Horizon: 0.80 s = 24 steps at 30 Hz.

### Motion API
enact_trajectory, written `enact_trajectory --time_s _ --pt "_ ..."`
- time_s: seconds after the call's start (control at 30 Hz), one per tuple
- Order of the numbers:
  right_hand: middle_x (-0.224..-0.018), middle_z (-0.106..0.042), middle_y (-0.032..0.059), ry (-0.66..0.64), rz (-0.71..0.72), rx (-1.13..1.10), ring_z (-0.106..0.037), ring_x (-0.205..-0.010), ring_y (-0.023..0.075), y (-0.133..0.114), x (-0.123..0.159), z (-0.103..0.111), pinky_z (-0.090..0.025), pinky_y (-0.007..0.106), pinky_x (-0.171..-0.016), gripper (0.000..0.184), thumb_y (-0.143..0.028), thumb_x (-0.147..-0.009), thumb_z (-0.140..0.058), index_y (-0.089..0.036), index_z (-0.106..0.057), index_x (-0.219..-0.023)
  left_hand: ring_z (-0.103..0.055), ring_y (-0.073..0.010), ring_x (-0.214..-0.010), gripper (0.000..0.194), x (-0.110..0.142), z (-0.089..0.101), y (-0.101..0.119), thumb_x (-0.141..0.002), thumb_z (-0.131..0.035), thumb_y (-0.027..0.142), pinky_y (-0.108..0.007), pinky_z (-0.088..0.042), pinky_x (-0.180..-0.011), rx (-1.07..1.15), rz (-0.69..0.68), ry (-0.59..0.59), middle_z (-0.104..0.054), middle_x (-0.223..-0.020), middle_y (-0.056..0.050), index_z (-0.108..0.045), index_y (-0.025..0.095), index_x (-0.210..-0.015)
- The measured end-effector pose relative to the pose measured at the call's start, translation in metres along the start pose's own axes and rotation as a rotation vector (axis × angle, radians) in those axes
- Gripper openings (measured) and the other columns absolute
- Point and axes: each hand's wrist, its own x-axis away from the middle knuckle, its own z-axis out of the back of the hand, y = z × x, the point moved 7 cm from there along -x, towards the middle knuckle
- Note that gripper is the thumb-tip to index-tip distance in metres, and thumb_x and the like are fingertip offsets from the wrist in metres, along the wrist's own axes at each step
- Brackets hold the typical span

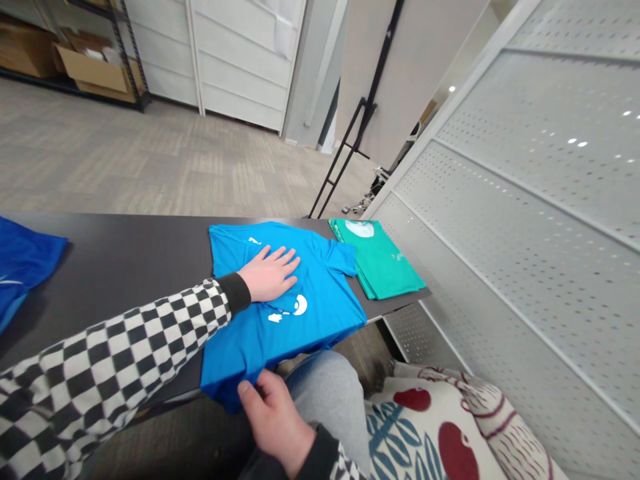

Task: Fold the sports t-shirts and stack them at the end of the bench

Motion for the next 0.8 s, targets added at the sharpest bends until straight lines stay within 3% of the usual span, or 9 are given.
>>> enact_trajectory --time_s 0.1,0.27,0.33,0.43,0.6,0.73,0.8 --pt "-0.102 -0.078 0.0064 -0.012 -0.004 -0.008 -0.068 -0.099 0.024 -0.001 0.0 -0.001 -0.055 0.036 -0.097 0.048 -0.066 -0.11 -0.063 -0.022 -0.081 -0.106 -0.026 -0.0398 -0.174 0.066 0.0 0.009 0.005 -0.114 -0.036 0.049 -0.069 -0.015 -0.14 -0.015 -0.021 0.063 -0.034 -0.186 -0.015 -0.051 0.021 -0.172" --pt "-0.101 -0.077 0.006 -0.019 0.002 -0.011 -0.067 -0.098 0.0234 0.0 0.0 -0.002 -0.054 0.036 -0.096 0.046 -0.064 -0.111 -0.062 -0.022 -0.08 -0.104 -0.027 -0.0399 -0.174 0.075 0.002 -0.004 0.009 -0.112 -0.039 0.059 -0.068 -0.021 -0.139 0.025 -0.036 -0.08 -0.03 -0.187 -0.014 -0.043 0.021 -0.177" --pt "-0.101 -0.076 0.0059 -0.029 0.007 -0.014 -0.067 -0.099 0.0234 0.001 0.0 -0.002 -0.054 0.036 -0.097 0.044 -0.062 -0.111 -0.062 -0.022 -0.079 -0.105 -0.026 -0.0394 -0.174 0.078 0.002 -0.007 0.008 -0.111 -0.039 0.064 -0.068 -0.019 -0.14 0.036 -0.025 -0.088 -0.03 -0.187 -0.012 -0.042 0.024 -0.178" --pt "-0.101 -0.076 0.0058 -0.034 0.01 -0.014 -0.067 -0.099 0.0234 0.0 0.001 -0.003 -0.054 0.035 -0.097 0.044 -0.062 -0.112 -0.061 -0.022 -0.079 -0.105 -0.026 -0.0392 -0.175 0.079 0.003 -0.004 0.009 -0.112 -0.034 0.068 -0.069 -0.016 -0.14 0.043 -0.027 -0.062 -0.032 -0.186 -0.013 -0.043 0.025 -0.177" --pt "-0.103 -0.078 0.0063 -0.022 0.015 0.019 -0.068 -0.099 0.0233 -0.002 0.001 -0.004 -0.054 0.035 -0.097 0.049 -0.067 -0.111 -0.06 -0.021 -0.079 -0.106 -0.025 -0.0387 -0.175 0.074 0.005 0.006 0.016 -0.115 -0.031 0.06 -0.068 -0.012 -0.141 0.019 -0.074 0.051 -0.033 -0.186 -0.015 -0.047 0.019 -0.175" --pt "-0.105 -0.079 0.0072 -0.03 0.002 0.144 -0.068 -0.096 0.023 -0.015 0.0 0.006 -0.055 0.035 -0.093 0.054 -0.071 -0.11 -0.058 -0.02 -0.077 -0.106 -0.028 -0.0417 -0.173 0.076 0.007 -0.006 0.014 -0.112 -0.041 0.061 -0.068 -0.019 -0.139 0.039 -0.042 -0.007 -0.035 -0.185 -0.014 -0.046 0.02 -0.176" --pt "-0.1 -0.079 0.0053 -0.098 -0.032 0.271 -0.067 -0.09 0.0216 -0.03 0.002 0.017 -0.055 0.033 -0.086 0.049 -0.068 -0.107 -0.066 -0.021 -0.077 -0.105 -0.028 -0.042 -0.173 0.076 0.008 -0.009 0.012 -0.111 -0.042 0.061 -0.069 -0.018 -0.139 0.048 -0.041 0.001 -0.035 -0.185 -0.014 -0.047 0.02 -0.176"
